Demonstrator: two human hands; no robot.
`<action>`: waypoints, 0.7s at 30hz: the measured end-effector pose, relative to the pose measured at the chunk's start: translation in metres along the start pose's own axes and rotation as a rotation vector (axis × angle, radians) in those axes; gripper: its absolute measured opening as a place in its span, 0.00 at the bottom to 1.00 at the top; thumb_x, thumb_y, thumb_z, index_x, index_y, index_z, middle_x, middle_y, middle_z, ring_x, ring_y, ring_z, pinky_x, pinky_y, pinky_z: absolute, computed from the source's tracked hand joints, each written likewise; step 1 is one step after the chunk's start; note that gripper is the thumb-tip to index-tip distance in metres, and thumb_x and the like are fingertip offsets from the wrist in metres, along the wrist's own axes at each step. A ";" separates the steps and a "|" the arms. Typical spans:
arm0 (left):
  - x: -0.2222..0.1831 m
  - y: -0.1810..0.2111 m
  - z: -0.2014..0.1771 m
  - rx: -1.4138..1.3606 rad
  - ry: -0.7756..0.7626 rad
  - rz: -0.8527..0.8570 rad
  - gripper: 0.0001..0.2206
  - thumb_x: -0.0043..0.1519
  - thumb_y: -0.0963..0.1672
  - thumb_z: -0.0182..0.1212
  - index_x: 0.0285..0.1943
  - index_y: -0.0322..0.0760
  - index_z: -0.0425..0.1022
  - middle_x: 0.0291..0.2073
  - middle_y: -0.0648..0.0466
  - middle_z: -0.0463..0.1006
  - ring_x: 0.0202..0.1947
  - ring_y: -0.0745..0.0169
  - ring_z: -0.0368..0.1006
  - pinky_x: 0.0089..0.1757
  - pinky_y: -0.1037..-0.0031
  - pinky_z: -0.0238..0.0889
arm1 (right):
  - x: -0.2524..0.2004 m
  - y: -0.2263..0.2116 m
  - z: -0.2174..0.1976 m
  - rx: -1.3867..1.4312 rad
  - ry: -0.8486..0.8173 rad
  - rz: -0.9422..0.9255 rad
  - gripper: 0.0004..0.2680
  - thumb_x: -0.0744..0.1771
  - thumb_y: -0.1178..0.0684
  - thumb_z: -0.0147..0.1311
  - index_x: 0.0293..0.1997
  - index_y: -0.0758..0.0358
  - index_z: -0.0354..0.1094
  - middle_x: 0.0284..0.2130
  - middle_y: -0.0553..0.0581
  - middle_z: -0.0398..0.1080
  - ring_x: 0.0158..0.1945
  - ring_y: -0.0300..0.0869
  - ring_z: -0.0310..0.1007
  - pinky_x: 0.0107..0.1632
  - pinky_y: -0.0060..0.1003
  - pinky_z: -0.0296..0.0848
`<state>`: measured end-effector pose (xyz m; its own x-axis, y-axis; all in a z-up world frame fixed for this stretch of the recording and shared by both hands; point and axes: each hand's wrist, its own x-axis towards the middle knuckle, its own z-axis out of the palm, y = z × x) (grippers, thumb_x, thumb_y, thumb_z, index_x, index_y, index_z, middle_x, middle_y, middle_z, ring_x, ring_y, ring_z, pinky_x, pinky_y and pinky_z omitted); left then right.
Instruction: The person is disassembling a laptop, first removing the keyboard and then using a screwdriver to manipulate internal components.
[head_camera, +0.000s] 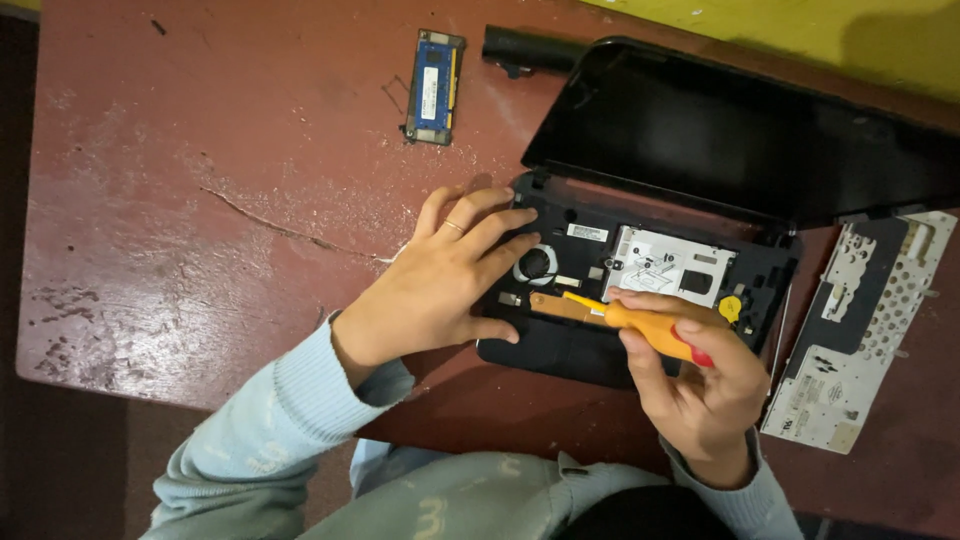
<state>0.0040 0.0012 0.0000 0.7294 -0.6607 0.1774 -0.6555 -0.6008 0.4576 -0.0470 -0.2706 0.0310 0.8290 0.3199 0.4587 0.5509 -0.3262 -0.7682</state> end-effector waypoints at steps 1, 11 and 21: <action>0.000 0.000 0.000 -0.001 -0.001 0.000 0.46 0.45 0.60 0.78 0.68 0.31 0.70 0.67 0.46 0.65 0.70 0.42 0.53 0.63 0.44 0.45 | -0.002 0.001 -0.002 0.000 0.000 0.001 0.18 0.68 0.69 0.55 0.61 0.61 0.50 0.47 0.76 0.71 0.51 0.61 0.81 0.58 0.54 0.88; 0.001 0.002 -0.001 0.002 0.017 0.013 0.45 0.44 0.58 0.80 0.66 0.30 0.71 0.66 0.45 0.66 0.69 0.42 0.54 0.62 0.44 0.47 | 0.006 -0.006 -0.004 -0.079 -0.093 -0.102 0.12 0.70 0.65 0.51 0.57 0.62 0.53 0.48 0.78 0.71 0.52 0.64 0.81 0.55 0.50 0.88; 0.000 0.003 -0.001 -0.011 0.024 0.020 0.43 0.45 0.58 0.79 0.66 0.30 0.72 0.66 0.46 0.66 0.69 0.42 0.53 0.63 0.43 0.47 | 0.003 -0.003 -0.003 -0.079 -0.068 -0.090 0.10 0.70 0.65 0.51 0.54 0.64 0.54 0.47 0.76 0.71 0.51 0.61 0.81 0.54 0.48 0.89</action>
<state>0.0024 -0.0004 0.0020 0.7210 -0.6612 0.2074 -0.6677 -0.5827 0.4634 -0.0460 -0.2715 0.0355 0.7689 0.4095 0.4910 0.6310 -0.3619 -0.6862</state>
